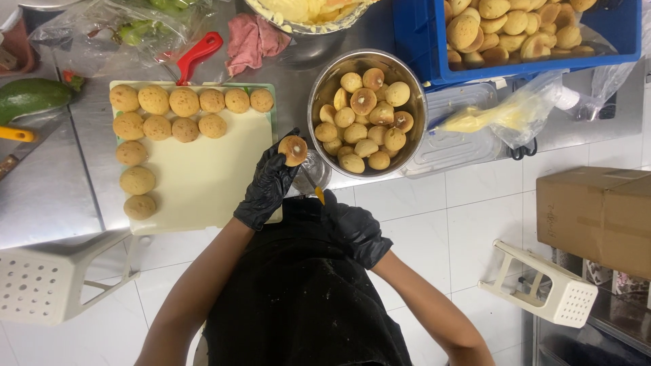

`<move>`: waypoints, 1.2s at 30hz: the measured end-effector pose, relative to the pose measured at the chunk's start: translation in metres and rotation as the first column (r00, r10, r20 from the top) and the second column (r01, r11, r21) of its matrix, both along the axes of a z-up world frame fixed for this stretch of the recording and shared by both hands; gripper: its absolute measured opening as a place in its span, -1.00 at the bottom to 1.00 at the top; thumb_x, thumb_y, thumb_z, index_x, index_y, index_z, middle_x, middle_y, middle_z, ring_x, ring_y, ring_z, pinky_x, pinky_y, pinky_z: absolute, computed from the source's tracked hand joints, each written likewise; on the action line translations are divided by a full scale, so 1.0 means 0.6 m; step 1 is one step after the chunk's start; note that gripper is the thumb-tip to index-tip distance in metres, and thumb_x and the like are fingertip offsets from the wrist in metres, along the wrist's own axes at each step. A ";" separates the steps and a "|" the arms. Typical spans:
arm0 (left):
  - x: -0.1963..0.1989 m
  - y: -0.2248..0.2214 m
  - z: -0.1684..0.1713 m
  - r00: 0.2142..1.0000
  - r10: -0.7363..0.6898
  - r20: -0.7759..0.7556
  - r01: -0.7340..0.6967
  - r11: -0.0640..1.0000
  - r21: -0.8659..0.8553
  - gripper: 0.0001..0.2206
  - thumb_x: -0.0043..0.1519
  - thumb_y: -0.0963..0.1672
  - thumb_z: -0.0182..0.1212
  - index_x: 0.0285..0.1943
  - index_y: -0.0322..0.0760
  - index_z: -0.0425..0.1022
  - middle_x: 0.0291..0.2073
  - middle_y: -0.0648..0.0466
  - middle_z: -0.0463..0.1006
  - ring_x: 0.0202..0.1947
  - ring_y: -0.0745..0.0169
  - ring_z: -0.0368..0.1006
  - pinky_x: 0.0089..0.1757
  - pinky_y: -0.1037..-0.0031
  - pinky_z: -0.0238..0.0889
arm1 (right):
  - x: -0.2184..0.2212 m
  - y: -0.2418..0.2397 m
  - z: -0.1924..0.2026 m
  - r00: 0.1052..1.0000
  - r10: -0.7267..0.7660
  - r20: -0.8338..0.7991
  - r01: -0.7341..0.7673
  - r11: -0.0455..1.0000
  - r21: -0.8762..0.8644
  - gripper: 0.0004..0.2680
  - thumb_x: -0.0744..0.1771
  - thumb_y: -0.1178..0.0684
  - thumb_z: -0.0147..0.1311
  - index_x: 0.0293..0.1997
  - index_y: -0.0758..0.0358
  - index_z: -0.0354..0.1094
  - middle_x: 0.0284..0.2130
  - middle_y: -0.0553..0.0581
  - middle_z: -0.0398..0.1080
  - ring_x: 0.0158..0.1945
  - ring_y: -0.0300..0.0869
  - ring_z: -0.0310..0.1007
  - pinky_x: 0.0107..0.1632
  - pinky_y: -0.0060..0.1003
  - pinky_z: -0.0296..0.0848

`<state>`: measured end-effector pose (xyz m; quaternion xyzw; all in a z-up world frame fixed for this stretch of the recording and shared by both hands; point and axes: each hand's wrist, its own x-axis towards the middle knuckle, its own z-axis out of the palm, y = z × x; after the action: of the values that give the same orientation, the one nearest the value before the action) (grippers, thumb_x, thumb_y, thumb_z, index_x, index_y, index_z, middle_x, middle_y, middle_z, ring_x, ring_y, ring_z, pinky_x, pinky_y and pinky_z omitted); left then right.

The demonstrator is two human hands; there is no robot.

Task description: Cutting, filling small bread rolls with cream, and sifting ingredients onto them in a bakery environment.

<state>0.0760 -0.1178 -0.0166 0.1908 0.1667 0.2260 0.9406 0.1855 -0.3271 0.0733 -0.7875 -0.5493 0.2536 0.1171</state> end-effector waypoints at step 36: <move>-0.027 -0.022 0.015 0.993 0.056 0.107 -0.039 0.988 -0.148 -0.39 0.37 -0.05 0.17 0.52 -0.49 0.10 0.36 -0.11 0.32 0.36 0.12 0.28 0.33 0.34 0.16 | 0.096 0.115 0.125 0.964 -0.030 -0.263 0.006 0.996 -0.090 -0.87 0.34 0.02 0.08 -0.17 0.21 0.49 -0.53 0.12 0.48 -0.46 -0.04 0.47 -0.34 -0.17 0.46</move>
<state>0.0595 -0.1311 -0.0079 0.1047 0.1346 0.2458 0.9542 0.2429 -0.2583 0.1482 -0.7560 -0.5099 0.3793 0.1568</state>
